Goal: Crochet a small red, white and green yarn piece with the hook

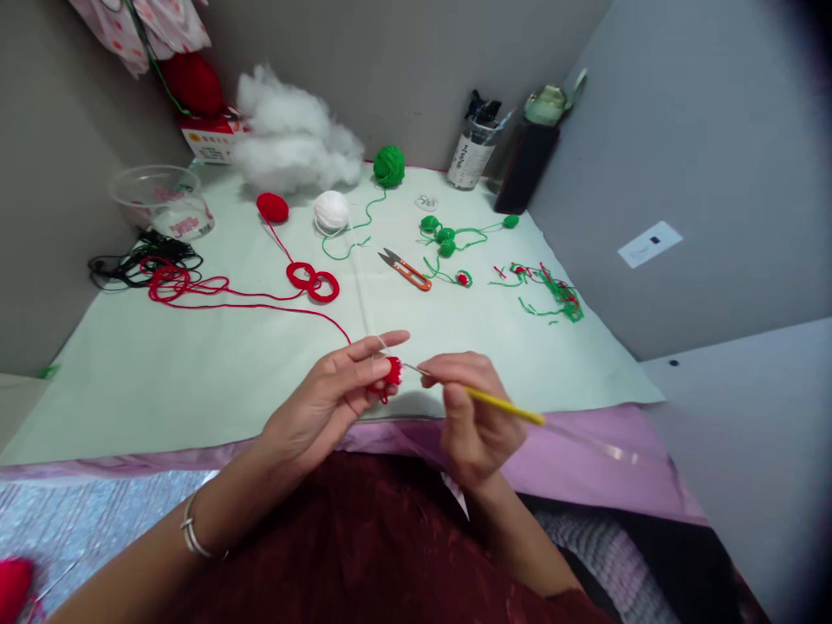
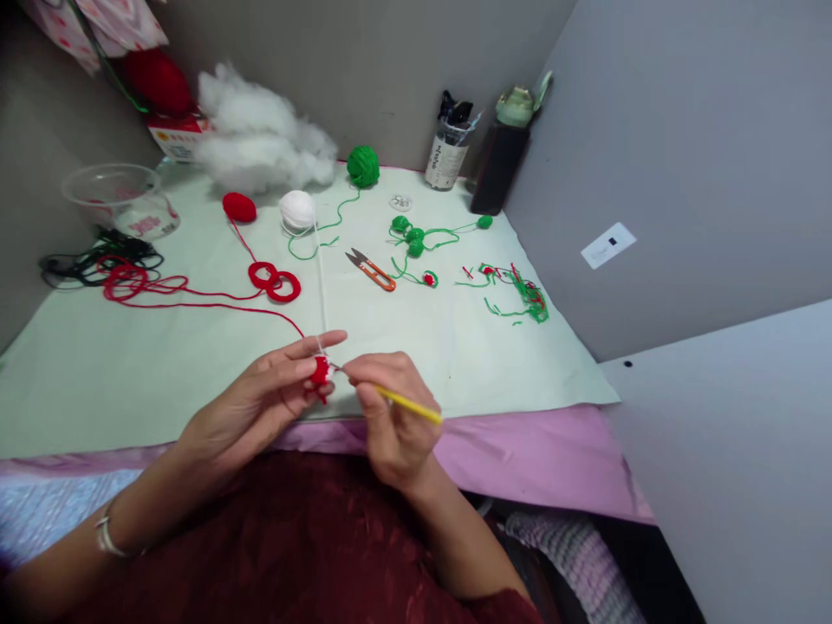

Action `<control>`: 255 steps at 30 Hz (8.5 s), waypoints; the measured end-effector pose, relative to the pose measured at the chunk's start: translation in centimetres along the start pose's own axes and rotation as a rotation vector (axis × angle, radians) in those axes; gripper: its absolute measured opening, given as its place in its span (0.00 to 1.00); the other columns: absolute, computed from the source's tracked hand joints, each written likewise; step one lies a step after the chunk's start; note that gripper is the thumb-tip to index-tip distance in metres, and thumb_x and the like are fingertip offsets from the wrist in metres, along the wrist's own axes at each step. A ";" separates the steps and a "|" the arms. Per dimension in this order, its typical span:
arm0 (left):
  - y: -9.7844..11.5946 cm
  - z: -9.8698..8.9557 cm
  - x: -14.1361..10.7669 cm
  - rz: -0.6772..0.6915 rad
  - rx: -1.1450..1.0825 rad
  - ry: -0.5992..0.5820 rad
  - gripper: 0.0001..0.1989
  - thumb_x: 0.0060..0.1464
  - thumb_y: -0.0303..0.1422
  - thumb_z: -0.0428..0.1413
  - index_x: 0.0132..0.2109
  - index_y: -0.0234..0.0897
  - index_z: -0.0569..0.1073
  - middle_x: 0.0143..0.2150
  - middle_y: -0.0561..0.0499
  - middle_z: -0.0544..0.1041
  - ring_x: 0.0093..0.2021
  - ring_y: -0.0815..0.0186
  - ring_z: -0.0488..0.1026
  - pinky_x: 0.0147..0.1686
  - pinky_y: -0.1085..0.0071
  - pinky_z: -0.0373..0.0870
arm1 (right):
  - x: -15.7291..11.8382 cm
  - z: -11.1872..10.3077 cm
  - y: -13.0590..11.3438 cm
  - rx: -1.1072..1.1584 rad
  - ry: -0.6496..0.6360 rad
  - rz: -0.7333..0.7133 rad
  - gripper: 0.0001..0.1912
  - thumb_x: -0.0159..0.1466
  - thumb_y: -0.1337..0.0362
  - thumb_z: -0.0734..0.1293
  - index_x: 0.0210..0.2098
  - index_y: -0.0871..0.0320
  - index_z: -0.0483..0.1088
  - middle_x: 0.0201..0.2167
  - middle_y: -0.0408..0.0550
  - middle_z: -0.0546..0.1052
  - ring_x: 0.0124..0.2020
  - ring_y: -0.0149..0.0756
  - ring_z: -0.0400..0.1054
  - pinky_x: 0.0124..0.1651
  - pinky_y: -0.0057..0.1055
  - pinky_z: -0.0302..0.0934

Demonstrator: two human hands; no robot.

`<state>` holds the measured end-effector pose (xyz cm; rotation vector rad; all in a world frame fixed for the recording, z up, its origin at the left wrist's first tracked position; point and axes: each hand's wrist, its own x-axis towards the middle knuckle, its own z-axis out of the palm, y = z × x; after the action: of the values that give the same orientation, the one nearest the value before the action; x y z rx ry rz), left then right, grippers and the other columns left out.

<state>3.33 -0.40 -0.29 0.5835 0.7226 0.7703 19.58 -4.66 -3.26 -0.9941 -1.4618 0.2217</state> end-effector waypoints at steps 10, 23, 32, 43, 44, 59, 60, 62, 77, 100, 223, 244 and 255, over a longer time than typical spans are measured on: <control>-0.9 0.1 0.0 0.235 0.146 0.065 0.21 0.53 0.31 0.72 0.54 0.46 0.84 0.36 0.55 0.80 0.38 0.70 0.75 0.44 0.75 0.71 | 0.3 1.0 0.0 0.016 -0.055 0.021 0.12 0.72 0.70 0.66 0.50 0.50 0.79 0.41 0.48 0.83 0.42 0.38 0.79 0.43 0.37 0.76; -0.4 0.0 0.4 0.113 0.103 -0.007 0.14 0.55 0.32 0.71 0.49 0.43 0.86 0.40 0.52 0.84 0.39 0.70 0.77 0.44 0.75 0.72 | 1.1 0.8 0.2 0.419 -0.004 0.340 0.09 0.73 0.64 0.68 0.42 0.51 0.82 0.39 0.46 0.82 0.38 0.34 0.76 0.40 0.34 0.72; -0.3 -0.1 0.1 0.157 0.236 -0.030 0.18 0.56 0.31 0.70 0.54 0.47 0.84 0.40 0.53 0.83 0.44 0.67 0.78 0.49 0.71 0.71 | 0.8 0.6 1.0 0.630 0.000 0.524 0.07 0.72 0.60 0.69 0.42 0.51 0.81 0.37 0.44 0.84 0.32 0.30 0.74 0.38 0.29 0.71; 0.0 -0.2 0.0 0.200 0.247 0.005 0.15 0.54 0.32 0.70 0.50 0.45 0.87 0.35 0.54 0.77 0.39 0.70 0.73 0.45 0.74 0.70 | 1.4 -0.1 0.8 0.601 -0.035 0.423 0.10 0.74 0.58 0.66 0.39 0.55 0.76 0.33 0.46 0.82 0.30 0.32 0.75 0.36 0.31 0.72; 0.0 -0.2 0.0 0.207 0.255 0.007 0.15 0.55 0.33 0.70 0.50 0.45 0.87 0.35 0.54 0.77 0.39 0.70 0.73 0.45 0.74 0.70 | 1.2 -0.3 0.8 0.570 -0.038 0.397 0.10 0.74 0.60 0.65 0.40 0.55 0.76 0.34 0.46 0.83 0.32 0.32 0.75 0.37 0.31 0.72; -0.5 -0.4 0.1 0.255 0.324 0.062 0.18 0.52 0.32 0.72 0.51 0.49 0.86 0.33 0.55 0.79 0.36 0.70 0.74 0.40 0.75 0.71 | 0.5 -0.4 -0.4 -0.121 -0.113 -0.227 0.11 0.75 0.69 0.62 0.50 0.60 0.75 0.43 0.55 0.84 0.45 0.37 0.79 0.45 0.34 0.76; -0.5 -0.4 0.1 0.259 0.330 0.069 0.18 0.52 0.32 0.72 0.51 0.49 0.86 0.33 0.55 0.78 0.36 0.70 0.74 0.40 0.75 0.71 | 0.4 -0.4 -0.4 -0.161 -0.121 -0.249 0.10 0.75 0.69 0.62 0.50 0.60 0.75 0.44 0.56 0.84 0.45 0.38 0.79 0.44 0.34 0.76; -0.5 -0.4 0.2 0.273 0.337 0.078 0.19 0.52 0.33 0.72 0.52 0.49 0.85 0.34 0.55 0.78 0.37 0.71 0.74 0.41 0.76 0.71 | 0.4 -0.4 -0.5 -0.200 -0.127 -0.262 0.10 0.75 0.69 0.61 0.50 0.60 0.74 0.44 0.56 0.83 0.44 0.37 0.80 0.44 0.33 0.76; -0.2 0.4 0.2 0.421 0.477 0.144 0.15 0.61 0.38 0.65 0.53 0.42 0.83 0.34 0.54 0.75 0.34 0.67 0.73 0.38 0.71 0.73 | -0.3 -0.2 -0.1 -0.240 -0.131 -0.274 0.14 0.72 0.71 0.64 0.55 0.55 0.73 0.46 0.55 0.84 0.45 0.40 0.80 0.42 0.37 0.79; -1.6 -0.6 0.3 0.453 0.336 0.139 0.18 0.56 0.31 0.69 0.54 0.45 0.81 0.37 0.55 0.77 0.40 0.68 0.76 0.45 0.72 0.76 | 0.0 0.0 -0.4 -0.217 -0.085 -0.205 0.12 0.74 0.69 0.62 0.53 0.54 0.74 0.43 0.53 0.84 0.41 0.40 0.81 0.40 0.37 0.78; 8.3 -3.0 10.4 -0.083 0.124 -0.216 0.24 0.55 0.31 0.70 0.59 0.40 0.80 0.34 0.50 0.81 0.40 0.61 0.79 0.39 0.69 0.70 | 13.3 4.0 10.3 0.732 -0.682 0.787 0.18 0.70 0.57 0.70 0.57 0.54 0.77 0.23 0.36 0.73 0.23 0.25 0.65 0.27 0.23 0.61; 6.3 -4.8 11.7 -0.273 0.008 -0.355 0.35 0.54 0.27 0.70 0.67 0.54 0.74 0.34 0.54 0.80 0.36 0.65 0.78 0.41 0.67 0.74 | 12.5 3.8 11.5 0.891 -0.834 1.113 0.12 0.68 0.59 0.73 0.49 0.56 0.82 0.33 0.43 0.78 0.20 0.20 0.58 0.21 0.22 0.51; 7.3 -5.4 11.7 -0.342 0.000 -0.209 0.33 0.57 0.33 0.70 0.68 0.48 0.73 0.42 0.47 0.82 0.36 0.67 0.74 0.34 0.71 0.62 | 12.1 4.1 11.5 0.852 -0.614 1.163 0.09 0.63 0.58 0.77 0.36 0.57 0.81 0.25 0.41 0.80 0.23 0.24 0.69 0.26 0.23 0.59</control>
<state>2.17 14.17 -2.81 0.5142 0.6080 0.3859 22.95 12.19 -3.06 -0.9514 -0.9209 1.9426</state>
